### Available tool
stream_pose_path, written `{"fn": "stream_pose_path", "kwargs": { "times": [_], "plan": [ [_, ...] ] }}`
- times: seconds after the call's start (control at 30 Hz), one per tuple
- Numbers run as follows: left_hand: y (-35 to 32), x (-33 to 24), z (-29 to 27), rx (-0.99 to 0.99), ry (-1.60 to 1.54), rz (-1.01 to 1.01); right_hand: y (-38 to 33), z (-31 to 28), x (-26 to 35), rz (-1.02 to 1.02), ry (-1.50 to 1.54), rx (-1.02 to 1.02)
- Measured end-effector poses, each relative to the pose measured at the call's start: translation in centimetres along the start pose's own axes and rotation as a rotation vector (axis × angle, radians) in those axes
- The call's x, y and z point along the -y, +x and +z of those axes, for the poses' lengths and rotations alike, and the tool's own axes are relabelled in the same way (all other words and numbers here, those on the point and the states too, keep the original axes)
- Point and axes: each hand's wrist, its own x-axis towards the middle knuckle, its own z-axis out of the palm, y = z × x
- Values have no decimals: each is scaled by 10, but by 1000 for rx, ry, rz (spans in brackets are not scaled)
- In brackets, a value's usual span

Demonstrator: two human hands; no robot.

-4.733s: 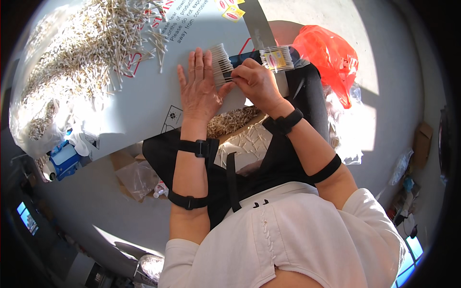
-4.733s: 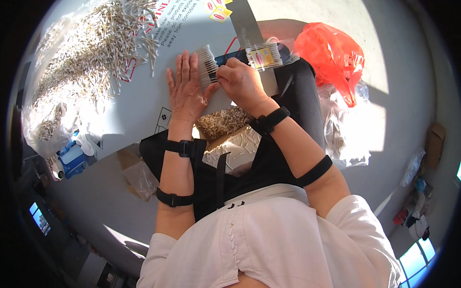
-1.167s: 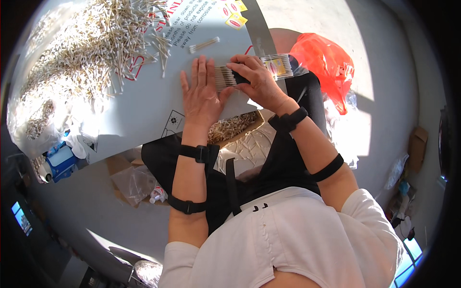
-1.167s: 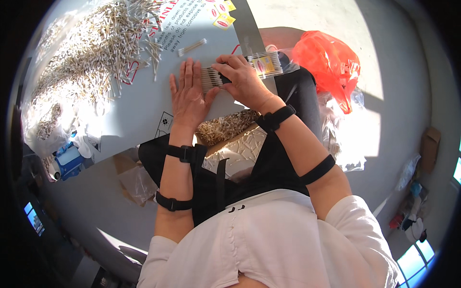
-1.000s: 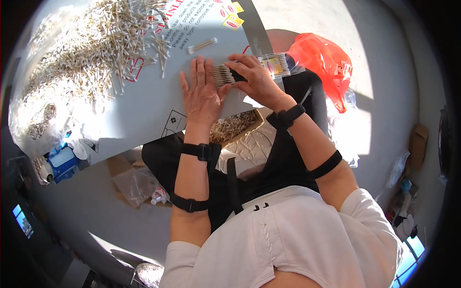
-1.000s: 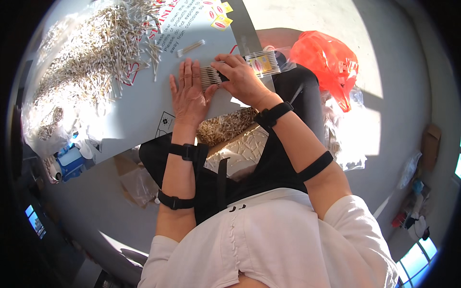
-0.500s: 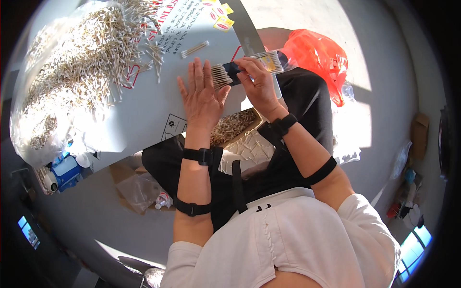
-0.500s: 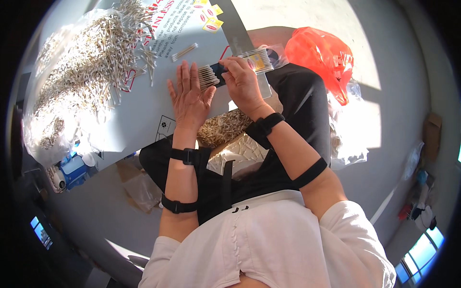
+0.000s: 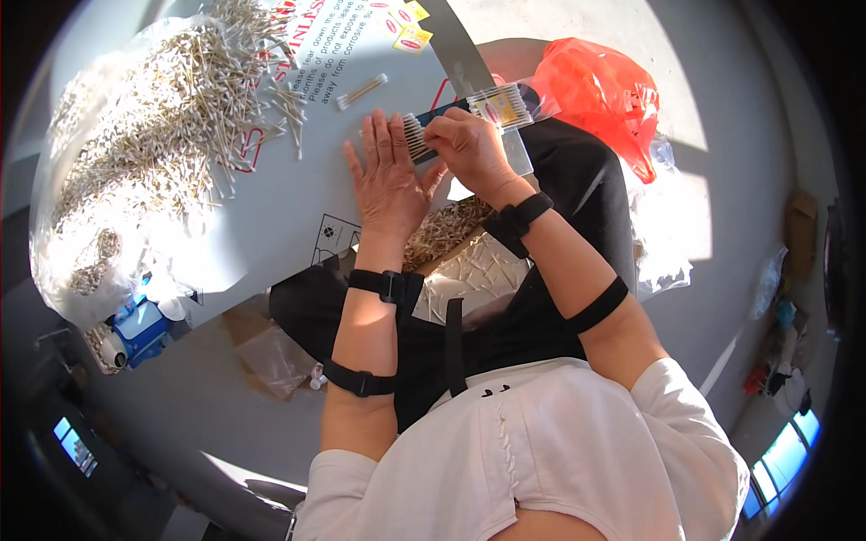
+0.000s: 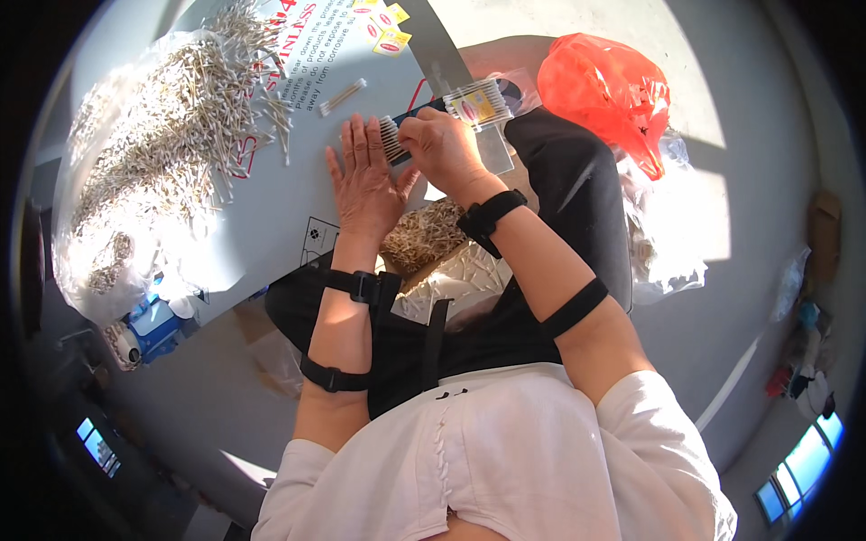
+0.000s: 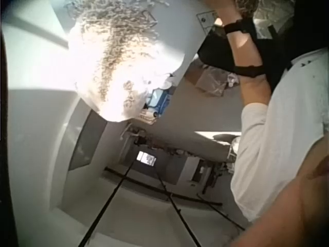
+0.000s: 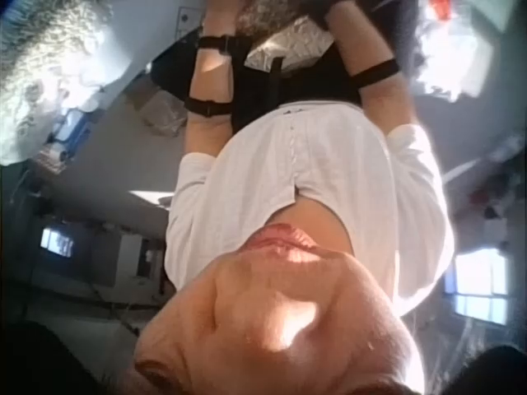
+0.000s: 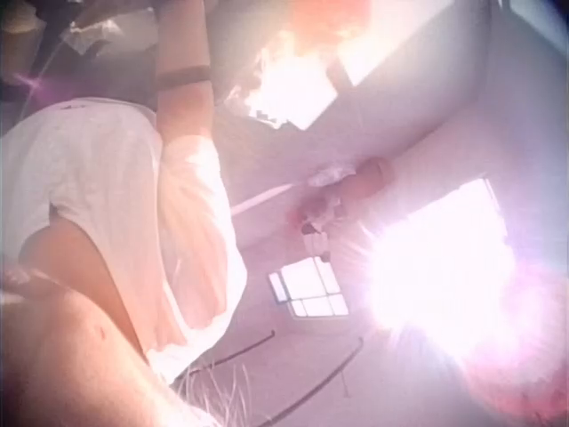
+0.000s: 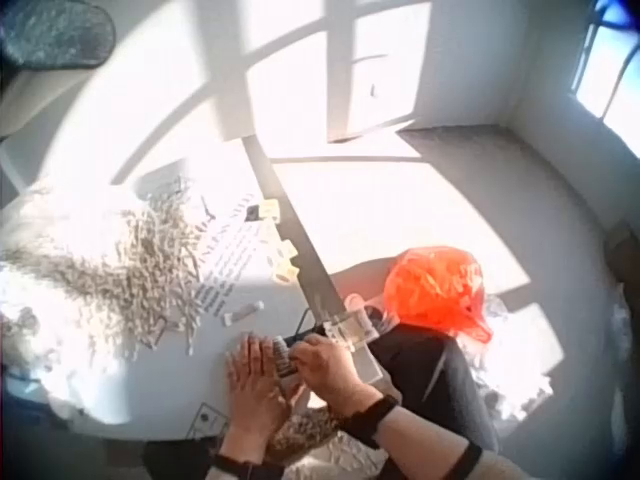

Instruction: Packaging cotton swabs into plastic containers at a manufacturing workbench.

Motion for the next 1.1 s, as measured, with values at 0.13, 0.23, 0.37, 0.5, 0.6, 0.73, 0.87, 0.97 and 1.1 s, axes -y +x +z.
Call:
{"fn": "stream_pose_path", "kwargs": {
  "times": [0.13,0.23,0.37,0.5,0.6,0.73,0.87,0.97,1.1],
  "plan": [
    [-1,3,6,-40,-46,20,13,-3,-5,-58,-112,99],
    [-2,6,9,-57,-40,44,18,-2,-9,-115,-187,135],
    [-3,8,7,-37,-40,49,23,-4,-5,-54,-203,250],
    [-2,5,4,-41,-48,50,13,6,-1,31,75,-12],
    [-2,6,6,-18,-27,46,12,19,5,-37,375,-168],
    [5,11,7,-280,-450,-67,11,28,12,24,543,-232],
    [19,6,9,-522,-861,-252,13,36,15,53,606,-271],
    [26,-9,11,-488,-951,-247,11,38,14,58,599,-270],
    [31,-23,14,-494,-975,-248,13,30,10,80,586,-269]
  ]
}}
